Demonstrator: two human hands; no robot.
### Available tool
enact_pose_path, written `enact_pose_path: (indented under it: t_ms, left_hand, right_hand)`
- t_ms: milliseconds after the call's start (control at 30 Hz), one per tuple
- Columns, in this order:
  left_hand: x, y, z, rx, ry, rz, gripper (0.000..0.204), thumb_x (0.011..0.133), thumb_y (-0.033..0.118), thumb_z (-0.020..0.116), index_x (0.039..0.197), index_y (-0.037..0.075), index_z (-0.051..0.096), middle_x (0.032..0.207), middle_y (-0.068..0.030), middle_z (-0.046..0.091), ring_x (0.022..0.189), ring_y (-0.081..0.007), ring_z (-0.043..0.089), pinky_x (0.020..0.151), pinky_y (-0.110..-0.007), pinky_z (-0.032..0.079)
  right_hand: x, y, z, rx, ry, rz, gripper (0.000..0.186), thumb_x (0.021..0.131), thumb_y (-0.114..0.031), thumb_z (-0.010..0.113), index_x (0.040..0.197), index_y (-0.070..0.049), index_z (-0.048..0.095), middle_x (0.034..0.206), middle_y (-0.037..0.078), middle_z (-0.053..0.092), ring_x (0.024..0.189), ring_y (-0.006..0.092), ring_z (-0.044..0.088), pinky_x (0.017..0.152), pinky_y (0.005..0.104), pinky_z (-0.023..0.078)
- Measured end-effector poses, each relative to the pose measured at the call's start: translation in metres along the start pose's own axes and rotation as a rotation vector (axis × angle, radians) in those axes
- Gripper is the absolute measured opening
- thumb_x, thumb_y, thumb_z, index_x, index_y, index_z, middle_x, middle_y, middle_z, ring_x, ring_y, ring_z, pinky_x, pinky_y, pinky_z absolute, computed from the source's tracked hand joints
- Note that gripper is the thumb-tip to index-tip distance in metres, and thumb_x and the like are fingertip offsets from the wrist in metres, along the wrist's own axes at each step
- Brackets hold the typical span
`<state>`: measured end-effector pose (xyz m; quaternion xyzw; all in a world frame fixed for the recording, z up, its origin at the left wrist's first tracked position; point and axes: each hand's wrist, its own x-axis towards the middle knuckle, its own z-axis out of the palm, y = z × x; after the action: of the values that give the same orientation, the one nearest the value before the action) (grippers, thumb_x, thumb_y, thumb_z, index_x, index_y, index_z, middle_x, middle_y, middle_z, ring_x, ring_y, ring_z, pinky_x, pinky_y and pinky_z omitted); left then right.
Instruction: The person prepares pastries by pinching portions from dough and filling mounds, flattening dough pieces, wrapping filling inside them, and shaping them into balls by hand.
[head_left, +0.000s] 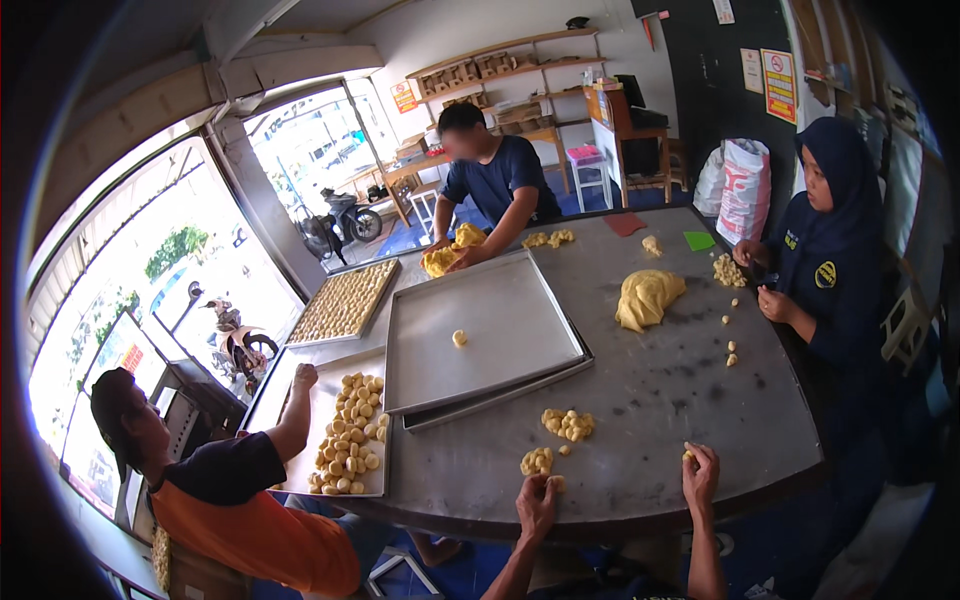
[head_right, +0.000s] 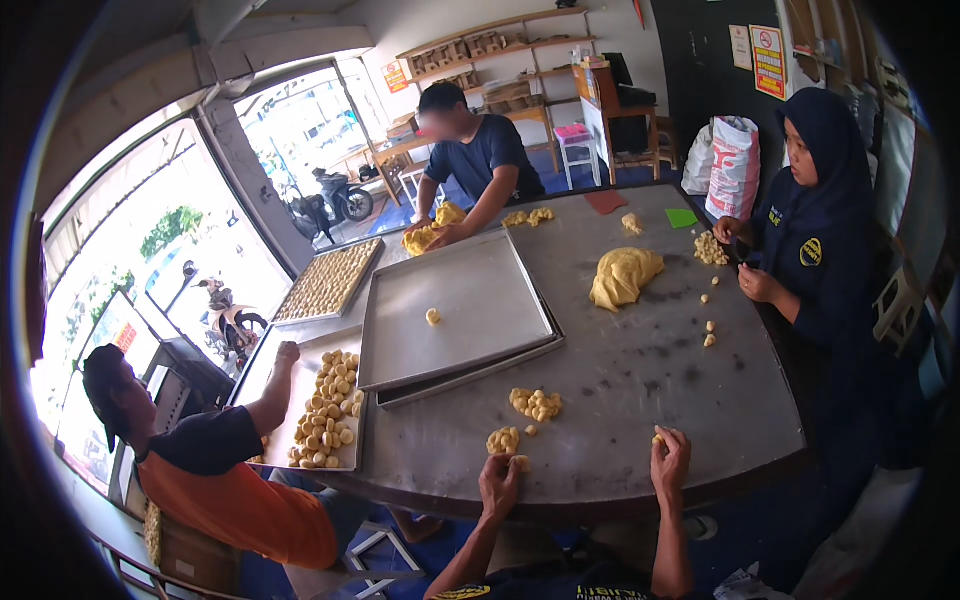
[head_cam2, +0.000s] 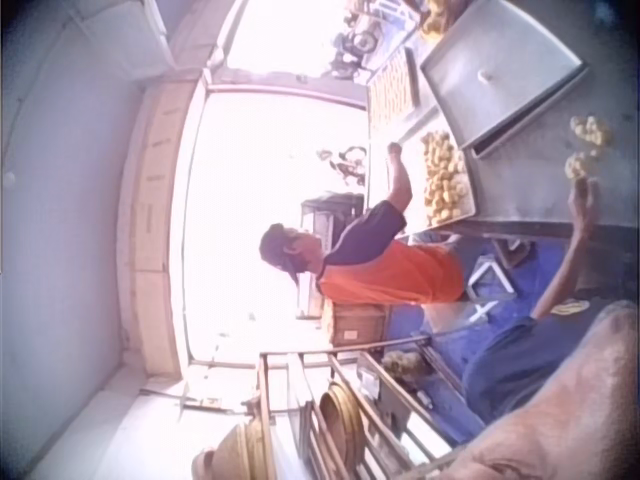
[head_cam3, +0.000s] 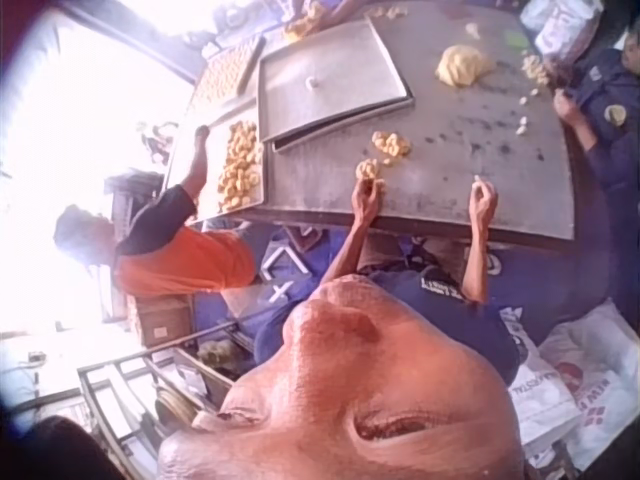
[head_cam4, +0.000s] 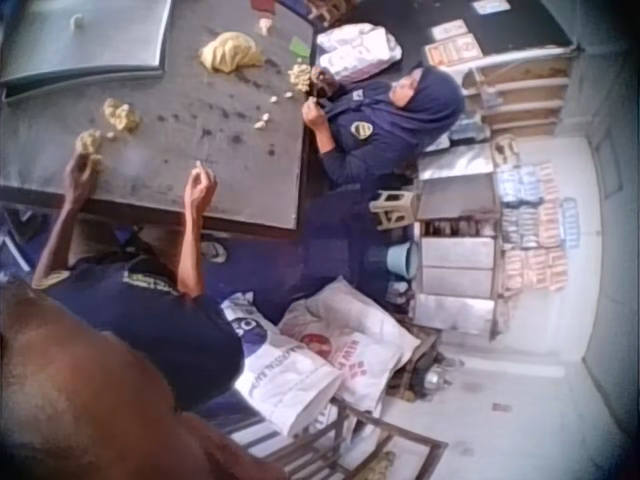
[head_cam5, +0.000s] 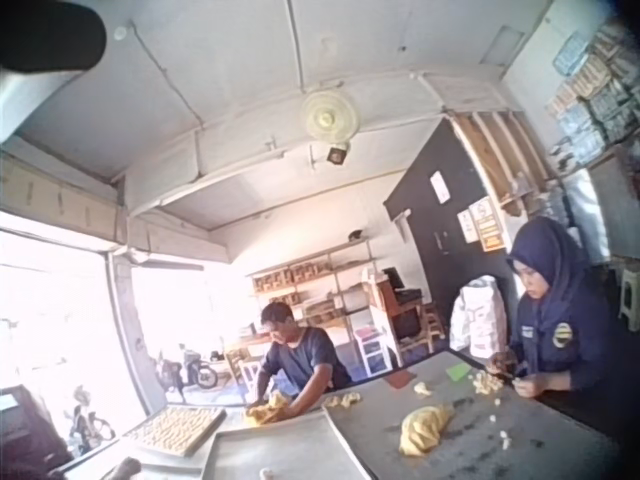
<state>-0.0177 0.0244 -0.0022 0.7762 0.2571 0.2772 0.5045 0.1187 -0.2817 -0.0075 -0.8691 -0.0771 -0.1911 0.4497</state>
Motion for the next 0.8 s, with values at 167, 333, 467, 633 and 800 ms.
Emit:
enact_pose_path:
  t_ms: [167,333,467,633,800]
  left_hand:
    - [0.003,-0.004,0.001,-0.104,-0.027,-0.054,0.03,0.096,0.025,0.076,0.108,-0.001,0.071,0.095,-0.0142,0.078,0.089,-0.0222,0.076,0.083,-0.035,0.057]
    - [0.004,-0.002,0.002,-0.087,-0.077,-0.057,0.028,0.095,0.026,0.076,0.111,0.002,0.074,0.098,-0.0139,0.078,0.092,-0.0205,0.075,0.085,-0.034,0.057]
    - [0.002,0.0,-0.001,-0.024,-0.063,0.031,0.026,0.094,0.025,0.077,0.113,0.007,0.076,0.099,-0.0119,0.078,0.09,-0.0187,0.074,0.084,-0.033,0.057]
    - [0.0,0.002,0.001,-0.013,-0.035,0.004,0.024,0.095,0.025,0.076,0.112,0.007,0.075,0.095,-0.0102,0.076,0.084,-0.0172,0.071,0.081,-0.032,0.056]
    - [0.002,0.002,-0.004,-0.065,-0.038,-0.064,0.025,0.096,0.027,0.074,0.111,0.007,0.076,0.098,-0.0098,0.077,0.09,-0.02,0.074,0.084,-0.034,0.057]
  right_hand:
    - [0.001,-0.004,0.002,0.028,0.014,0.028,0.027,0.092,-0.001,0.07,0.118,-0.004,0.074,0.119,0.012,0.066,0.11,0.0295,0.063,0.092,0.0376,0.055]
    - [0.002,0.005,0.005,0.031,0.026,0.02,0.027,0.092,-0.001,0.07,0.118,-0.004,0.074,0.118,0.012,0.066,0.106,0.029,0.063,0.089,0.0371,0.055]
    - [0.002,0.008,0.008,0.049,-0.002,0.037,0.028,0.09,0.0,0.07,0.118,-0.005,0.074,0.12,0.012,0.064,0.114,0.0302,0.06,0.095,0.039,0.054]
    - [0.001,0.007,0.004,0.028,-0.023,0.068,0.026,0.093,-0.003,0.068,0.118,-0.006,0.074,0.124,0.012,0.063,0.115,0.0316,0.059,0.097,0.0431,0.051]
    - [-0.001,0.011,0.01,0.016,-0.043,0.071,0.027,0.094,-0.004,0.067,0.12,-0.007,0.073,0.125,0.012,0.063,0.117,0.0316,0.058,0.1,0.0429,0.05]
